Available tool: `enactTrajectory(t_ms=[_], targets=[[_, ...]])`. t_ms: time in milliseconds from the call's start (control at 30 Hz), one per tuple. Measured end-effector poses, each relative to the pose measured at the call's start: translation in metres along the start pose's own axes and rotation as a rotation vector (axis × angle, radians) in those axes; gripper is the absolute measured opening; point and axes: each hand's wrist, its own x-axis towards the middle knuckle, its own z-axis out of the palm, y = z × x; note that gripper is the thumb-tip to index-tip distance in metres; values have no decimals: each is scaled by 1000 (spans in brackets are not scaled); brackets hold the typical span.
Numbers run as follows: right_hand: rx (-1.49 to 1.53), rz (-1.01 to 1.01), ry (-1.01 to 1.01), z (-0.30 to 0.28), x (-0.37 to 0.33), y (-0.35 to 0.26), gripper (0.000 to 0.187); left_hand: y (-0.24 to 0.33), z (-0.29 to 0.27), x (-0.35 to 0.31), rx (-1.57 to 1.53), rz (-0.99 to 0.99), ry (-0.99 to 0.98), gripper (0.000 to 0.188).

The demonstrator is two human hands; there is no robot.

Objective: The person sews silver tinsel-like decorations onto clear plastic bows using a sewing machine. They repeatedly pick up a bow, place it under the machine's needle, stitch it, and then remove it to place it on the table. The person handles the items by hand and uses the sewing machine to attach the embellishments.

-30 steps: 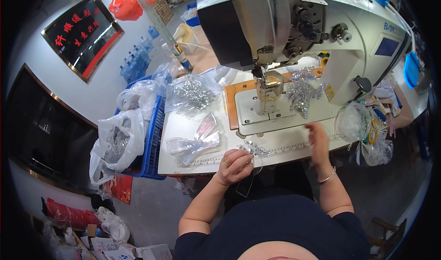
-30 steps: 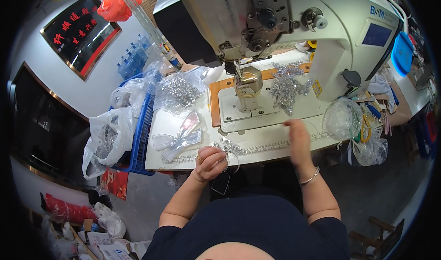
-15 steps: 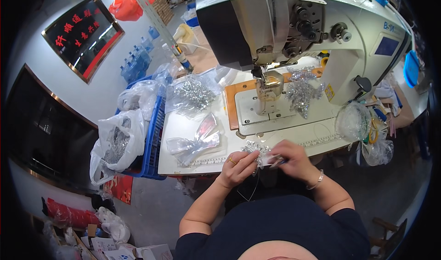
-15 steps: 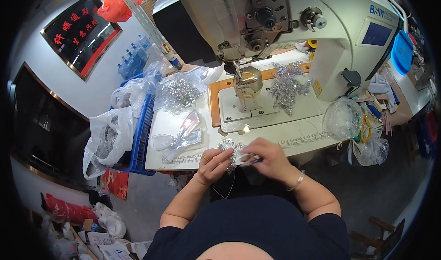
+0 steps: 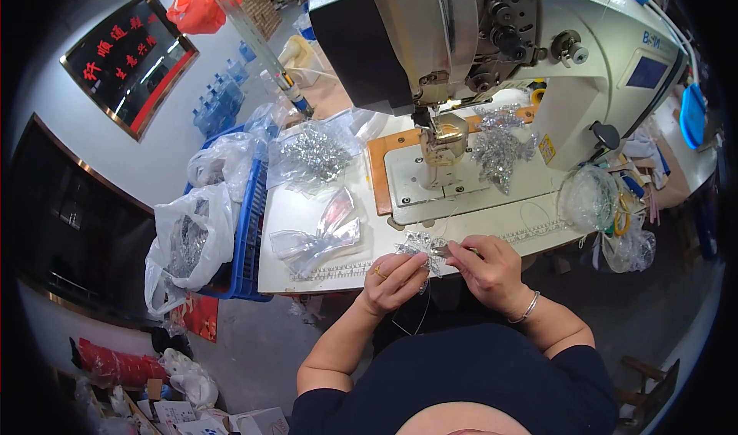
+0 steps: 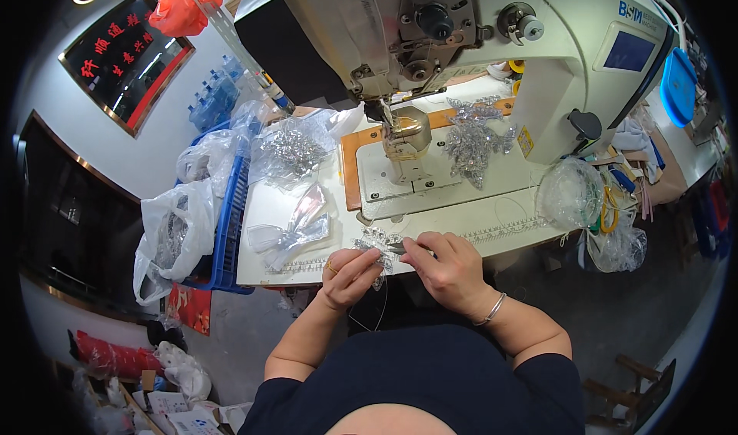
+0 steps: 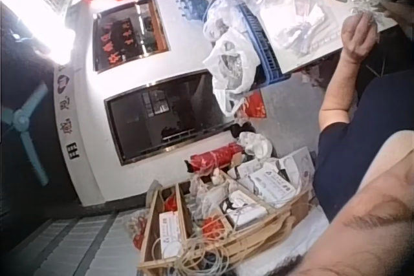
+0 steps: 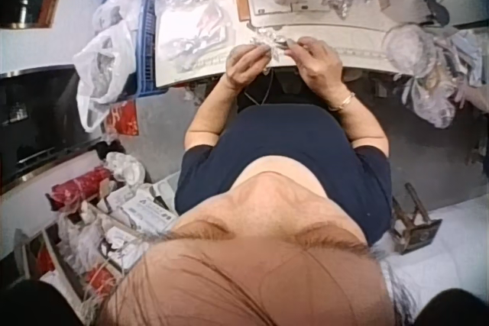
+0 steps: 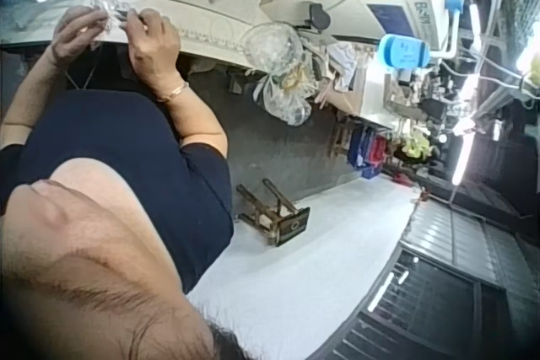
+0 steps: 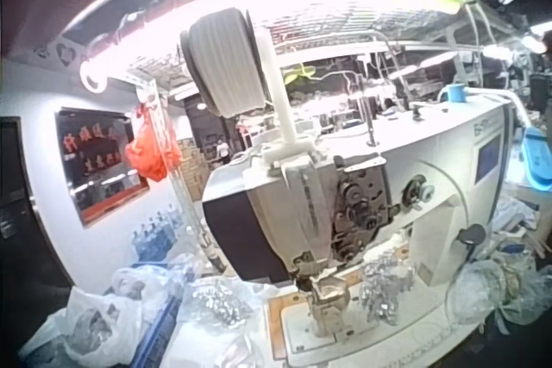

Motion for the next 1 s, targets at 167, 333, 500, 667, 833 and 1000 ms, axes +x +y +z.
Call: enactTrajectory(t_ms=[167,333,500,667,833,1000], targets=[[-19,-16,23,6,1,-1,25,0,1,0,-3,-17,-6,15],[-19,10,24,9,3,-3,23,-1,4,0,4,-13,3,16],[2,35,18,9,6,-4,20,-2,6,-3,-2,-8,27,17],[46,105,10,12,4,-5,23,-2,6,-2,-8,-27,29,17],[3,77,32,11,2,-4,24,-4,7,-5,-23,-43,20,17],[-28,-1,3,11,4,-5,23,0,8,-7,-27,-25,26,16]])
